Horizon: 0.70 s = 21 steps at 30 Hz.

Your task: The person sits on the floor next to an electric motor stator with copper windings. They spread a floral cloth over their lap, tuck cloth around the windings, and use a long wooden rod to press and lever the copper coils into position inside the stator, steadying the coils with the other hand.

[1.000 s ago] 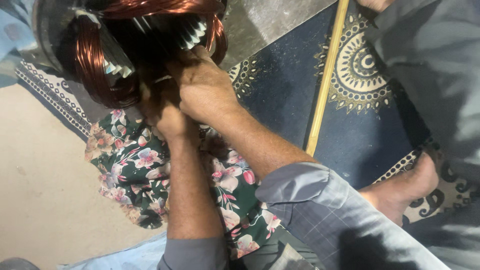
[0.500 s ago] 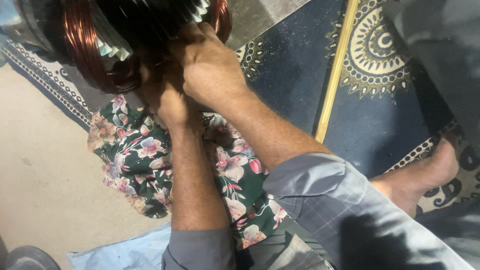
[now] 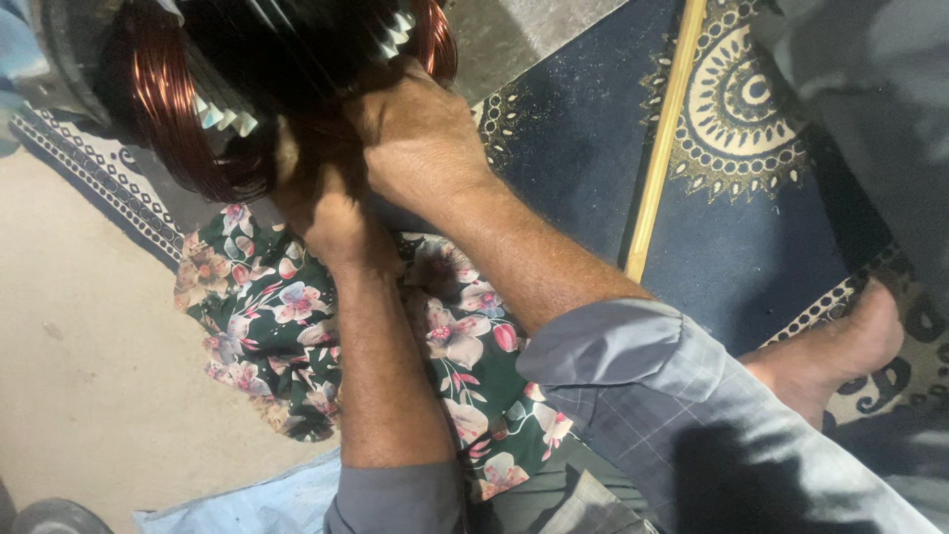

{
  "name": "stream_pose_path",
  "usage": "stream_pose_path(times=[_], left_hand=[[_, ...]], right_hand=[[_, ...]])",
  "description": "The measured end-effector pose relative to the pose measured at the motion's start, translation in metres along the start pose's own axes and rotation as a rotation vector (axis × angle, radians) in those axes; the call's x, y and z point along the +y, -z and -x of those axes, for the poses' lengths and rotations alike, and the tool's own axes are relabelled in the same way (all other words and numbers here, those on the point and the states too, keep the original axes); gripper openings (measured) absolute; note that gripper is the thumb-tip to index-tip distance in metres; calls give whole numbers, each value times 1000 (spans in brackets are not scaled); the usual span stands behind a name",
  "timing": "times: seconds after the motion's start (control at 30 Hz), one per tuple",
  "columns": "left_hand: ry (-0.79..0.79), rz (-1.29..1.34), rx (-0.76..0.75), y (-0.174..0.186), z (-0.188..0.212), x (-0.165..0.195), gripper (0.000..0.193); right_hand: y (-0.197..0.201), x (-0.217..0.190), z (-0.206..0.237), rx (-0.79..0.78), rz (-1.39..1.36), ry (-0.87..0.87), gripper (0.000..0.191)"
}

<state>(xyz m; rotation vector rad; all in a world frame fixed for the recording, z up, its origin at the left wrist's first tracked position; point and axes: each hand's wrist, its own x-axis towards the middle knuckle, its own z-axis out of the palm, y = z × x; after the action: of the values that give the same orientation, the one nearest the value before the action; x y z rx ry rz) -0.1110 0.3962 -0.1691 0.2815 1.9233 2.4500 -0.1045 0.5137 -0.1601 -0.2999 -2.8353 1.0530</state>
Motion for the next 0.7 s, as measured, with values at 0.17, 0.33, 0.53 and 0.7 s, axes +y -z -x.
stream_pose_path(times=[0.17, 0.33, 0.53, 0.7], left_hand=[[46, -17, 30, 7, 2, -8, 40], [4, -231, -40, 11, 7, -17, 33], [-36, -254, 1, 14, 3, -34, 48], [23, -179, 6, 19, 2, -44, 48]], right_hand=[[2, 0, 4, 176, -16, 109, 18], [6, 3, 7, 89, 5, 100, 19], [8, 4, 5, 18, 96, 81, 20], [9, 2, 6, 71, -3, 84, 24]])
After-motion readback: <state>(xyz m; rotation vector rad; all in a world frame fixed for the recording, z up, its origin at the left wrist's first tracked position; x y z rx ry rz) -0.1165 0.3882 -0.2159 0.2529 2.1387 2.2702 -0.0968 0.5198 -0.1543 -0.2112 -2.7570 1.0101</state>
